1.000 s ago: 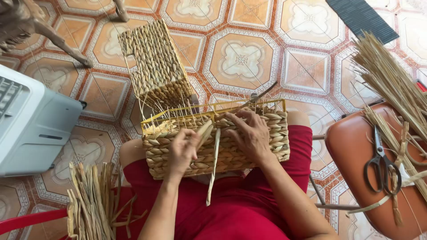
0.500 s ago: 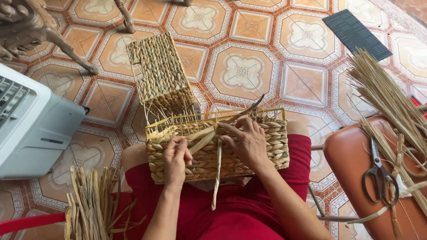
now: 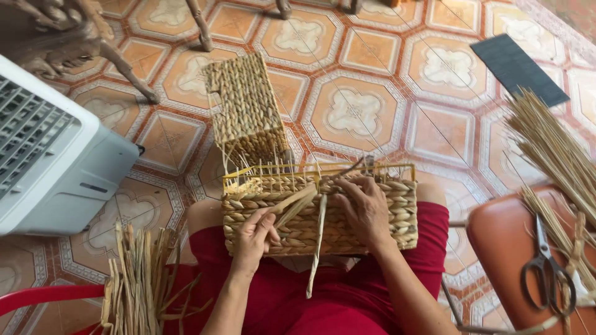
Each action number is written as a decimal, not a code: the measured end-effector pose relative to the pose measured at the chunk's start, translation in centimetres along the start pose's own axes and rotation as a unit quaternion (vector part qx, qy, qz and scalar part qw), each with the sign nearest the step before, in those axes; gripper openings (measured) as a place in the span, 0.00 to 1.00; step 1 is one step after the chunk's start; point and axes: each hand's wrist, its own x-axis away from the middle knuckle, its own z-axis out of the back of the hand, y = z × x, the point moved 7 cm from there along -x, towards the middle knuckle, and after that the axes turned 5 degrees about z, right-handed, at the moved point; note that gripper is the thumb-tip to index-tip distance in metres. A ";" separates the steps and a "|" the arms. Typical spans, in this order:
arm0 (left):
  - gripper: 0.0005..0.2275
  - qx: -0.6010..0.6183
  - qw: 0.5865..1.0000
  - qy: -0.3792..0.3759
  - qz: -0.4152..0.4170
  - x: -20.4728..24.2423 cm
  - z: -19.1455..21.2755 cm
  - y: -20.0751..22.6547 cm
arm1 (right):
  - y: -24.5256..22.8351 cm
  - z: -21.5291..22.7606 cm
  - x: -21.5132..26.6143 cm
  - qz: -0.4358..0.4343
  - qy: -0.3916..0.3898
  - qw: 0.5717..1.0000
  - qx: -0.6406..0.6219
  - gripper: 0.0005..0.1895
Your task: The person weaves a basket by wrapping and threading dried plant strips through a wire frame by hand.
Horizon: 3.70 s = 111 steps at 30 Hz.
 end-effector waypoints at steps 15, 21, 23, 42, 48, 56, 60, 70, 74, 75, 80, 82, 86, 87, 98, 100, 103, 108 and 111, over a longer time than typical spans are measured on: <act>0.11 0.207 0.978 -0.037 -0.003 1.2 2.4 -1.1 | 1.7 -0.2 0.7 -0.031 0.068 0.994 -0.084 0.11; 0.17 0.397 0.912 -0.027 -0.099 1.6 6.9 -4.7 | 0.7 0.9 0.6 -0.017 0.081 0.992 -0.093 0.10; 0.09 0.520 0.844 0.093 -0.099 1.7 9.9 -3.9 | 0.7 1.1 0.7 -0.002 0.085 0.991 -0.107 0.10; 0.25 0.169 0.975 0.136 -0.039 3.2 5.3 -1.4 | 14.0 4.4 8.5 -0.231 0.110 0.928 -0.270 0.14; 0.30 0.059 0.985 0.158 0.025 5.6 4.5 -1.7 | 12.2 5.3 8.5 -0.133 0.182 0.943 -0.246 0.18; 0.17 -0.437 0.896 0.072 0.022 7.0 3.4 7.5 | 13.8 5.1 8.6 -0.175 0.200 0.934 -0.238 0.15; 0.15 -0.292 0.912 0.074 -0.278 6.2 -2.3 14.6 | 14.7 4.6 8.6 -0.190 0.208 0.902 -0.326 0.16; 0.21 -0.489 0.840 -0.110 -0.207 -5.0 -7.5 9.4 | 4.2 6.8 0.7 -0.097 0.116 0.980 -0.128 0.13; 0.11 -0.356 0.904 -0.224 -0.073 -8.0 -3.1 11.0 | -3.2 2.2 -4.2 0.081 -0.113 0.985 -0.099 0.19; 0.11 -0.356 0.905 -0.223 -0.072 -8.5 -1.9 10.9 | -2.8 1.4 -4.8 0.082 -0.113 0.985 -0.100 0.19; 0.14 0.056 0.925 -0.376 -0.019 -9.2 -0.2 9.0 | 0.3 -2.3 -5.8 -0.025 -0.150 0.979 -0.137 0.11; 0.14 0.058 0.928 -0.366 -0.030 -9.6 -1.2 7.8 | 0.3 -2.6 -5.6 -0.031 -0.139 0.980 -0.141 0.09; 0.15 -0.209 0.942 -0.261 0.032 -9.9 -5.6 6.7 | 0.9 -2.8 -5.5 -0.063 -0.139 0.970 -0.189 0.09; 0.15 -0.207 0.943 -0.260 0.033 -10.2 -6.7 6.1 | 1.1 -2.7 -5.5 -0.063 -0.142 0.970 -0.189 0.09; 0.17 -0.284 0.852 0.054 -0.437 -2.2 -6.4 12.5 | 0.1 -3.5 -6.1 -0.077 -0.180 0.974 -0.111 0.08; 0.16 -0.367 0.833 0.088 -0.405 -2.9 -6.0 10.7 | 0.4 -3.6 -5.8 -0.010 -0.182 0.976 -0.119 0.08; 0.12 -0.459 0.827 0.111 -0.305 -4.4 -3.7 8.1 | -1.4 -2.5 -6.0 0.017 -0.206 0.967 -0.149 0.11; 0.13 -0.476 0.826 0.127 -0.274 -4.3 0.2 8.7 | 0.2 -3.1 -5.3 -0.110 -0.141 0.968 -0.177 0.05; 0.10 -0.496 0.790 0.162 -0.323 -3.0 1.8 10.1 | -0.2 -3.0 -5.4 -0.061 -0.091 0.974 -0.199 0.04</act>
